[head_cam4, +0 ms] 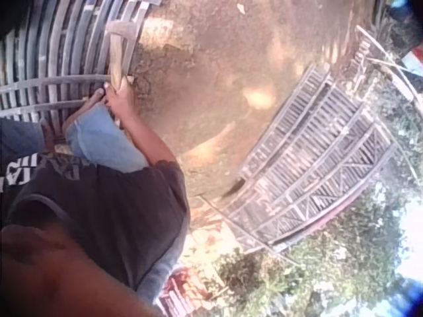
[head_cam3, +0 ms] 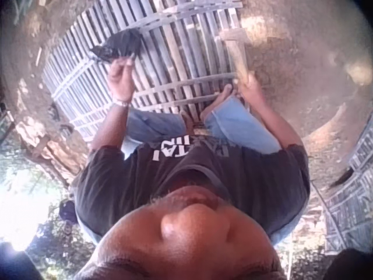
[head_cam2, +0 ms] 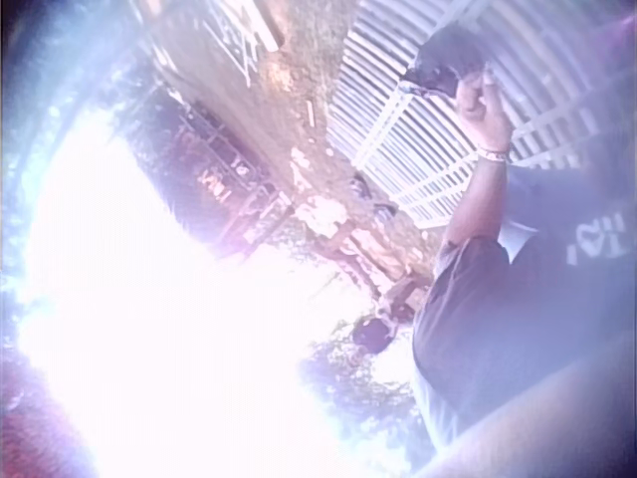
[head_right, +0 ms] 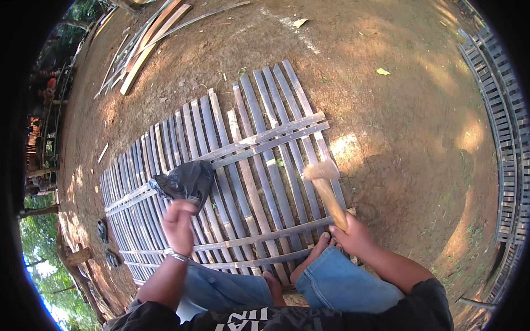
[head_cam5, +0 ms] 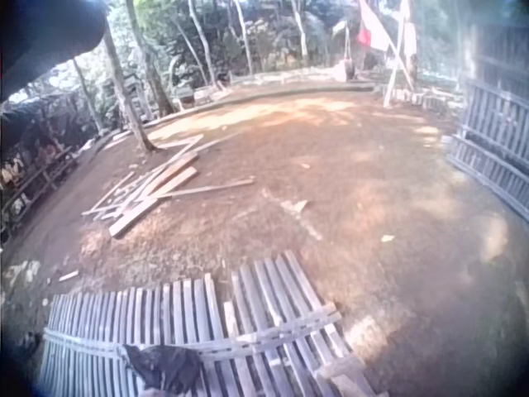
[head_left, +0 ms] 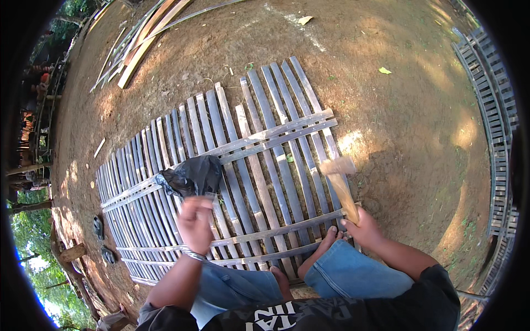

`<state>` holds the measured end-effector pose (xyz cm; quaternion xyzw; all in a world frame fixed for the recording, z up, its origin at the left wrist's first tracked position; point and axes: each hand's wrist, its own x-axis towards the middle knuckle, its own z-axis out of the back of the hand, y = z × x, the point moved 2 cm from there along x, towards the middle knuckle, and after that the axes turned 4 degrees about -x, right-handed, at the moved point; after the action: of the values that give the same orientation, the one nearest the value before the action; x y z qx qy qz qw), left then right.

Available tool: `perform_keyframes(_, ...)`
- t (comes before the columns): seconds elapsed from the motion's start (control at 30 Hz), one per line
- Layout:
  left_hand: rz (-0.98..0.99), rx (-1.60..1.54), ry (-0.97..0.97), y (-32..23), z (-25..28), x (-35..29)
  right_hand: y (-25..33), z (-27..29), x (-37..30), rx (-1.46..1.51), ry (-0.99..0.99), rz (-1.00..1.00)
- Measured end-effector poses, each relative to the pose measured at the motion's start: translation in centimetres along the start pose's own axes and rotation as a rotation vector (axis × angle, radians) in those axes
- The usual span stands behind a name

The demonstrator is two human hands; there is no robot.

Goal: The person uses a hammer to drive nails into a wooden slat structure laid on the ground. They repeatedly pick up nails from a black plastic bag and secure the slats together, working systematically across the frame.

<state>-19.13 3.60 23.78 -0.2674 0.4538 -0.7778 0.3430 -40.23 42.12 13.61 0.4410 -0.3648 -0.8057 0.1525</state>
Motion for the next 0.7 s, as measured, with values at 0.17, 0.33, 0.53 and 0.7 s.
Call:
perform_keyframes(0.17,0.542,-0.351,0.593,-1.8,-13.8,-8.0,6.6,-1.2,1.7,0.421,0.215,-0.040)
perform_keyframes(0.33,0.714,-0.674,0.693,-2.2,-19.7,-10.7,5.3,-1.4,1.3,0.473,0.163,0.002)
perform_keyframes(0.53,0.785,-0.795,0.691,-1.3,-21.8,-12.7,4.5,-1.3,1.3,0.591,0.104,-0.039)
perform_keyframes(0.7,0.783,-0.766,0.690,-0.5,-22.5,-12.6,5.0,-0.6,0.9,0.614,0.080,-0.031)
